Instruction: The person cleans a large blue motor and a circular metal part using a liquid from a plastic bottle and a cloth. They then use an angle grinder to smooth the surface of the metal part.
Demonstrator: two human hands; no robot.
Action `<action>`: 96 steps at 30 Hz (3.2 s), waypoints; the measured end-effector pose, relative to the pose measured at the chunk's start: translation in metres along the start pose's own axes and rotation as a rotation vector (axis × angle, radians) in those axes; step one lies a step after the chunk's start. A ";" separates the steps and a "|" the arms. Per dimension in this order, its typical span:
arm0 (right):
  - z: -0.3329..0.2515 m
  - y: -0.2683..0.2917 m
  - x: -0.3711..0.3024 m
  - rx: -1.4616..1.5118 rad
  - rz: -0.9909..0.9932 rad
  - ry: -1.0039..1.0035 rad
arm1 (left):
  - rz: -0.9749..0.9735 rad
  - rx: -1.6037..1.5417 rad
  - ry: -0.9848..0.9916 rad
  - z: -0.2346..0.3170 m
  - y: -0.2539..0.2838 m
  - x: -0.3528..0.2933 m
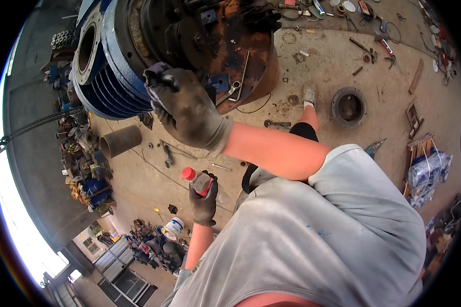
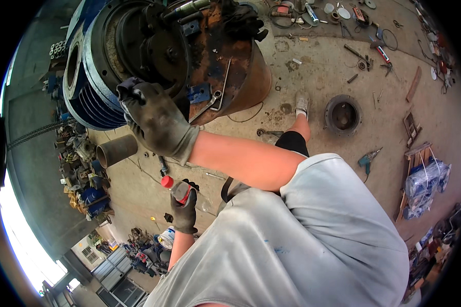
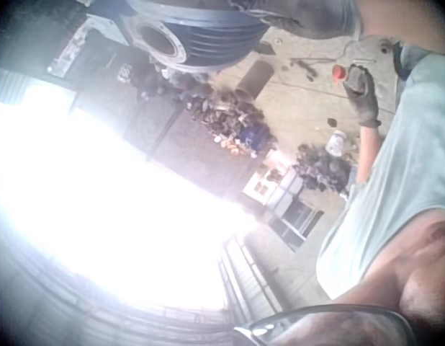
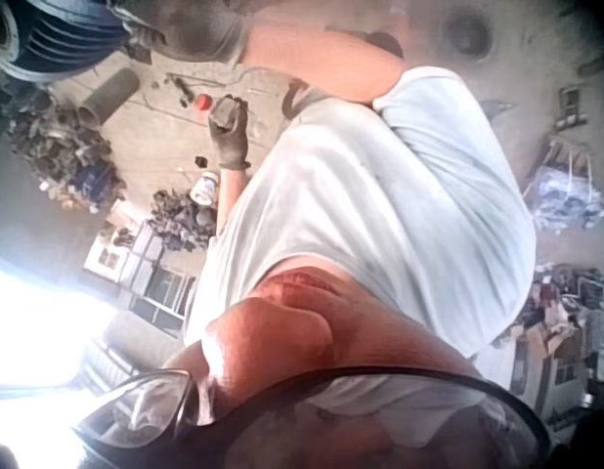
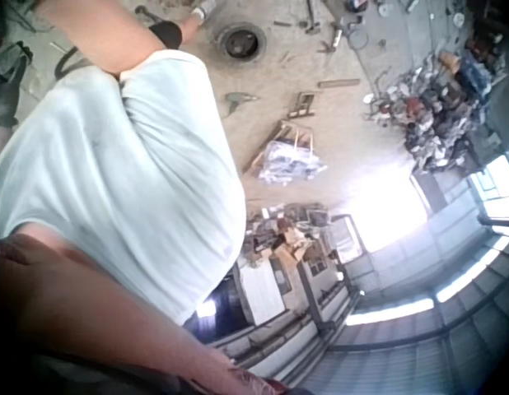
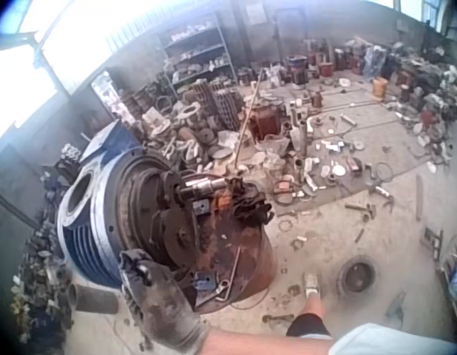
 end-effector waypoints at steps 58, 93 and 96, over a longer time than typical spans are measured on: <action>0.009 -0.003 0.115 0.029 -0.278 -0.085 | 0.173 -0.146 -0.126 0.064 -0.022 0.029; 0.053 -0.018 0.187 0.007 -0.646 -0.112 | 0.478 -0.322 -0.225 0.170 -0.135 0.016; 0.112 -0.045 0.235 -0.008 -0.853 -0.448 | 0.474 -0.327 -0.215 0.181 -0.139 0.010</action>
Point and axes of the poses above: each hand's wrist, its own x-axis towards the middle knuckle, its own y-axis out of the back of the hand, z = x × y, the point moved 7 cm from there along x, towards the middle knuckle, and after that the axes turned 7 degrees about -x, right-handed, at the moved point
